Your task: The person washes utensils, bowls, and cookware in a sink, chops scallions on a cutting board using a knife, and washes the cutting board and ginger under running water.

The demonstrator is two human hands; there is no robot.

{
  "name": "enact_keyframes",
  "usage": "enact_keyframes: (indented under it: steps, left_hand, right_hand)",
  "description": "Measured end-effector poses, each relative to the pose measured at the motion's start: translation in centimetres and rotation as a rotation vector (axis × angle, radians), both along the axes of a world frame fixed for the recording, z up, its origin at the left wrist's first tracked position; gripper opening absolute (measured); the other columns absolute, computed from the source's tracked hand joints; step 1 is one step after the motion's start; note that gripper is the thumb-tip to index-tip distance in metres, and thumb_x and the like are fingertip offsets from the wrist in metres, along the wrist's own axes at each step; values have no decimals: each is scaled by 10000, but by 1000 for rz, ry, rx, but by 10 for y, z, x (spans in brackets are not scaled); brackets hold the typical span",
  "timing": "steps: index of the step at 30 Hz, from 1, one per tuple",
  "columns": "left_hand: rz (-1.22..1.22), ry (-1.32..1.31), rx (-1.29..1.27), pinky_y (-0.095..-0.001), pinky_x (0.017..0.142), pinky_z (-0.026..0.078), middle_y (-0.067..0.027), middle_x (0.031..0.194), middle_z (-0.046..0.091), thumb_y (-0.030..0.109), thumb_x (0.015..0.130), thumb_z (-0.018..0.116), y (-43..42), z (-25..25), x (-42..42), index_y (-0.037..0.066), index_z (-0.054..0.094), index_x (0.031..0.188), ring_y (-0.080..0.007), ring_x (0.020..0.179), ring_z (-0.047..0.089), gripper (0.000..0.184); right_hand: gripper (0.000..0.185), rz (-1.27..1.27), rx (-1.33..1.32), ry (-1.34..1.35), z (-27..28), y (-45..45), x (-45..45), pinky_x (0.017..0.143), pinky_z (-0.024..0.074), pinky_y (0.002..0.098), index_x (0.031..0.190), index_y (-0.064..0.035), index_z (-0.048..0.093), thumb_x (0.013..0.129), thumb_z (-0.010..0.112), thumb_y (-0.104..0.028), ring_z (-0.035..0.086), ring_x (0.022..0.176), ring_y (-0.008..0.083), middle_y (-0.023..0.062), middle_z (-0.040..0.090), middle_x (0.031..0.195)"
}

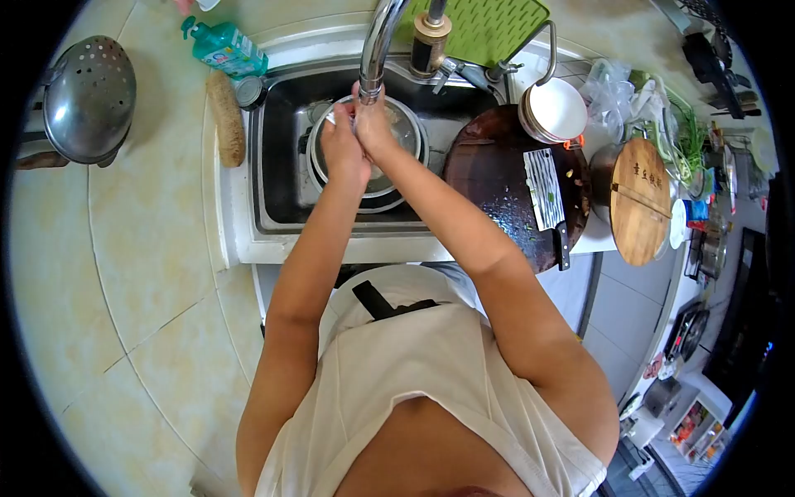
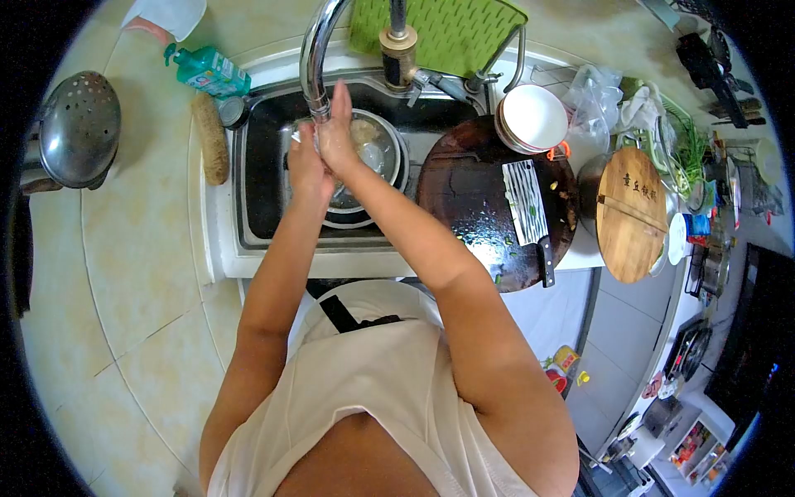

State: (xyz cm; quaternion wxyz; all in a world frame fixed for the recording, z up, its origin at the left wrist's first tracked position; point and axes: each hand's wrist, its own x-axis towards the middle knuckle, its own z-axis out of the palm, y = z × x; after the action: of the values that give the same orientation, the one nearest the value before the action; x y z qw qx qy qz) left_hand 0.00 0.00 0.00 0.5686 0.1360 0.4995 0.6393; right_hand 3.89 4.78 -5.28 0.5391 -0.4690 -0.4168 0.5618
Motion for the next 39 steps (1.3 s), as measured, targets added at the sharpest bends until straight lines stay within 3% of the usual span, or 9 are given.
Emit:
enact_keyframes:
  steps: [6,9,14,20,23,26,29,30,39]
  left_hand:
    - [22,-14,201,-385,893,464,-175,1079,618,343,999,382,29,0,-30,-5,548,995,-265,991,602,385]
    - [43,-51,197,-416,947,426,-198,1159,585,371,992,387,44,10,-61,-20,511,977,-303,1062,567,410]
    - [85,-137,173,-398,956,422,-201,1210,556,371,994,372,63,12,-86,-27,475,1076,-300,1101,551,419]
    - [-85,-303,268,-429,1043,325,-161,1380,414,498,960,371,59,8,-75,19,324,1334,-306,1254,430,609]
    - [-160,-562,221,-460,1061,290,-145,1387,410,628,924,255,34,-17,-62,80,215,1441,-315,1286,381,754]
    - [-260,-663,47,-477,1069,282,-138,1368,449,598,935,260,18,-45,-39,47,391,1335,-313,1273,396,694]
    - [-473,-662,298,-435,1080,283,-107,1328,491,510,968,285,8,-38,-14,86,435,1319,-270,1253,423,570]
    - [-428,-671,252,-426,1084,279,-101,1345,476,505,969,287,6,-36,-12,102,435,1325,-263,1261,416,558]
    - [-456,-760,190,-451,1065,316,-88,1336,494,442,967,361,-9,-46,-11,124,466,1295,-281,1246,440,469]
  right_hand:
    - [375,217,322,-770,30,-31,35,853,431,483,1215,-51,455,952,416,-314,514,1025,427,212,463,1228]
    - [381,371,245,-881,19,-43,55,832,447,463,1211,-52,462,945,441,-324,528,1006,421,199,500,1179]
    - [370,195,868,-1136,25,-37,68,674,504,440,1212,-97,476,861,554,-184,629,800,333,148,582,1075]
    - [371,301,462,-1070,18,-32,70,625,494,482,1195,-115,480,840,570,-176,605,725,382,170,589,1018]
    - [408,267,304,-1086,29,-28,62,605,485,478,1255,-126,472,863,560,-198,601,754,396,171,601,968]
    - [458,334,316,-1075,61,-39,55,754,472,480,1312,-90,434,892,536,-244,581,939,389,212,558,1129]
    - [522,244,552,-1119,44,-57,37,985,317,535,1311,-49,417,871,532,-306,398,1242,352,216,428,1316]
    - [582,252,514,-1023,32,-56,33,1084,137,549,1373,-70,383,892,486,-382,208,1364,349,172,288,1450]
    - [547,202,422,-1281,2,-58,44,1104,61,576,1365,-82,416,918,417,-397,190,1393,326,163,282,1476]
